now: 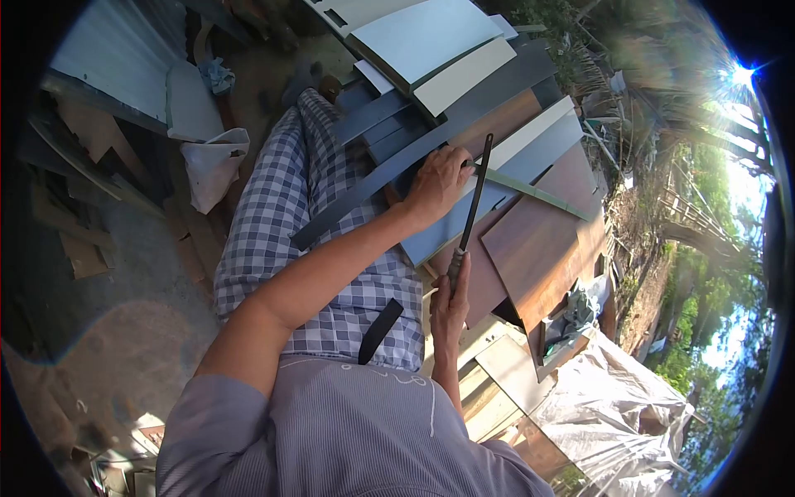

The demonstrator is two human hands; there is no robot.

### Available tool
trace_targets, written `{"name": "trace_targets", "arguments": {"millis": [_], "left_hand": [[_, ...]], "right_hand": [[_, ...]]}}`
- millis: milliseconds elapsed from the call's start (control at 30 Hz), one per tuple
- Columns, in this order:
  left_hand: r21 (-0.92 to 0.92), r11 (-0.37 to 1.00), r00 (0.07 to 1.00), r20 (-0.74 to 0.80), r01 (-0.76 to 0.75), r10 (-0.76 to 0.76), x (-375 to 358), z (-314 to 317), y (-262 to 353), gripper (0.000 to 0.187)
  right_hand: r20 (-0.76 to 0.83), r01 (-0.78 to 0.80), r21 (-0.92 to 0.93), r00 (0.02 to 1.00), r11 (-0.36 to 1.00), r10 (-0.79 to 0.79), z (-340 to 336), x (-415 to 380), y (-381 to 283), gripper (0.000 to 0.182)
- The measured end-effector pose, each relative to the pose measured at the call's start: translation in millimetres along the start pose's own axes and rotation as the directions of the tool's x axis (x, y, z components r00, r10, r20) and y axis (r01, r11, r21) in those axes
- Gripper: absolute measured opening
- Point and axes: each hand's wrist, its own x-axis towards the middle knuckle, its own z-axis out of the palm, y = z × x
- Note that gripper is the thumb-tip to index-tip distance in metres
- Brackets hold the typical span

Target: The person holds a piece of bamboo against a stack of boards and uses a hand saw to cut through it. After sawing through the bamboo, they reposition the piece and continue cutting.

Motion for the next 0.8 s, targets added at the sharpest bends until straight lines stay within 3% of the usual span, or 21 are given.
{"name": "trace_targets", "arguments": {"millis": [67, 133, 233, 467, 667, 800], "left_hand": [[-0.002, 1.0, 1.0, 0.03, 0.009, -0.009, 1, -2, 2, 0.016], [0.003, 1.0, 0.998, 0.056, 0.02, -0.02, 5, -5, 1, 0.016], [-0.026, 1.0, 0.998, 0.058, 0.005, -0.004, 1, -1, -2, 0.015], [0.021, 1.0, 1.0, -0.025, -0.005, 0.006, -2, 4, -2, 0.015], [0.027, 1.0, 1.0, 0.011, 0.014, -0.014, -2, 4, -1, 0.018], [0.067, 0.997, 0.999, -0.019, 0.033, -0.032, 0, 5, 1, 0.018]], "right_hand": [[-0.03, 0.09, 0.016, 0.996, 0.996, -0.089, 4, 9, 9, 0.055], [-0.122, 0.31, -0.012, 0.943, 0.951, -0.309, 7, 28, 1, 0.055], [-0.083, 0.24, 0.089, 0.969, 0.967, -0.233, 6, 44, -25, 0.055], [-0.095, 0.339, 0.017, 0.937, 0.941, -0.336, 6, 54, -13, 0.056], [-0.075, 0.247, 0.027, 0.967, 0.969, -0.244, 7, 43, -28, 0.052], [-0.13, 0.385, 0.056, 0.918, 0.921, -0.375, 13, 55, -13, 0.056]]}}
